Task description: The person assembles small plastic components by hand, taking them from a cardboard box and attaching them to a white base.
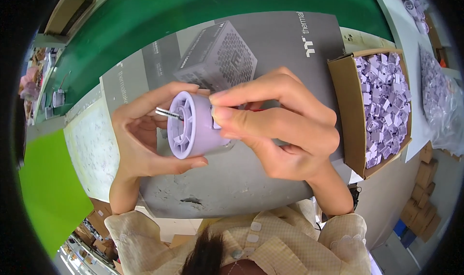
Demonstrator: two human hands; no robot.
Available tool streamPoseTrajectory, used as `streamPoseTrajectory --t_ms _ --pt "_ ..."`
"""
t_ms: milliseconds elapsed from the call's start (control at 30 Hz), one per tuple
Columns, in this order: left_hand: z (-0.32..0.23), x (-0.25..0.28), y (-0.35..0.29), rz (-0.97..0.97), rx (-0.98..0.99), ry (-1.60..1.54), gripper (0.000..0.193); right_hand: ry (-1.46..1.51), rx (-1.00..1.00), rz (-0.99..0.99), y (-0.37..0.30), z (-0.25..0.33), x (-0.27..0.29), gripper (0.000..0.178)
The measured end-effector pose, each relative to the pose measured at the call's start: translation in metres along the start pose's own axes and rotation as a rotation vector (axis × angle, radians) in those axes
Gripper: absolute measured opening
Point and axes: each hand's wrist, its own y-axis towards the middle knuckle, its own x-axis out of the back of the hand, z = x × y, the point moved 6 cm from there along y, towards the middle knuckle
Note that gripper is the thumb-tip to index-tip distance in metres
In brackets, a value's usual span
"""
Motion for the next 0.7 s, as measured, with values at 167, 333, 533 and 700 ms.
streamPoseTrajectory --t_ms 167,333,533,700 --pt "0.003 0.000 0.002 -0.016 0.007 0.087 0.073 -0.043 -0.010 -0.037 -0.003 -0.008 -0.002 0.024" --pt "-0.031 0.002 -0.001 -0.034 -0.173 0.331 0.074 0.011 0.108 -0.065 0.009 0.005 0.003 0.025" --pt "-0.046 0.002 -0.051 -0.132 -0.247 0.190 0.103 0.157 0.086 -0.082 0.006 0.044 -0.012 0.030" --pt "-0.026 -0.008 -0.099 -0.263 -0.139 -0.053 0.090 0.188 0.012 0.032 -0.006 0.066 -0.026 0.026"
